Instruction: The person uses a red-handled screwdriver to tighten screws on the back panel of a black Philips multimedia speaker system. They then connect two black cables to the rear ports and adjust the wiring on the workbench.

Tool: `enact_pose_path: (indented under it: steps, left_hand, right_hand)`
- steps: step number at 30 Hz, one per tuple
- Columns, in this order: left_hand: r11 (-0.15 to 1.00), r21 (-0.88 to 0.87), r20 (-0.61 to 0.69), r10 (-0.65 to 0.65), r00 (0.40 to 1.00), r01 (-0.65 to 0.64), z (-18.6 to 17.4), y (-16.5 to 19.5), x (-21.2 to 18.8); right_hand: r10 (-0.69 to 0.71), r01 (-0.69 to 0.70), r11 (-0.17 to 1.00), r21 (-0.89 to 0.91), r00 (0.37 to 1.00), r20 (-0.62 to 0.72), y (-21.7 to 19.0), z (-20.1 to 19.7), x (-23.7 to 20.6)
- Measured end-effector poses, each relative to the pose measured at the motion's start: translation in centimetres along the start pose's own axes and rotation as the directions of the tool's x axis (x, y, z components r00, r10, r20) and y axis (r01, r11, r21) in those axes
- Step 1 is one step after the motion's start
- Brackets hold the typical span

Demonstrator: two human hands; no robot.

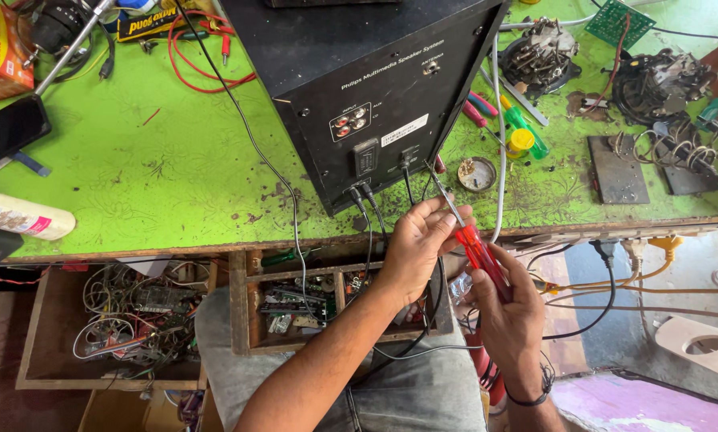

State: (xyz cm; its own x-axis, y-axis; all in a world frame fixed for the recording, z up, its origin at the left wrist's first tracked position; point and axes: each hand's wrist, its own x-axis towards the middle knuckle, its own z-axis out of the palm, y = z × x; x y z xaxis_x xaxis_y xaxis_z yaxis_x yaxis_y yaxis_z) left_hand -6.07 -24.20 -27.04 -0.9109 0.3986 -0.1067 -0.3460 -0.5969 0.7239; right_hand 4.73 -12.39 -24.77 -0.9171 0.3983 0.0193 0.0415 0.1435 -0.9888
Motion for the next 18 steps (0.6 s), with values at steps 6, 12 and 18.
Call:
enact_pose_path:
  steps: [6, 12, 18]
  left_hand:
    - [0.98, 0.145, -0.005, -0.14, 0.99, 0.139, 0.4, 0.0, -0.9]
    - [0.985, -0.055, 0.114, -0.156, 0.981, 0.163, 1.0, -2.3, -1.6]
    - [0.996, -0.088, 0.047, -0.002, 0.999, 0.006, 1.1, -3.4, -0.6]
  right_hand:
    - [-0.407, 0.362, 0.794, -0.488, 0.913, 0.015, -1.0, 0.0, 0.0]
    - [0.147, -0.16, 0.973, 0.166, 0.985, 0.086, -1.5, 0.1, 0.0]
    - [-0.251, 0.262, 0.937, -0.233, 0.965, 0.076, 1.6, -1.5, -1.8]
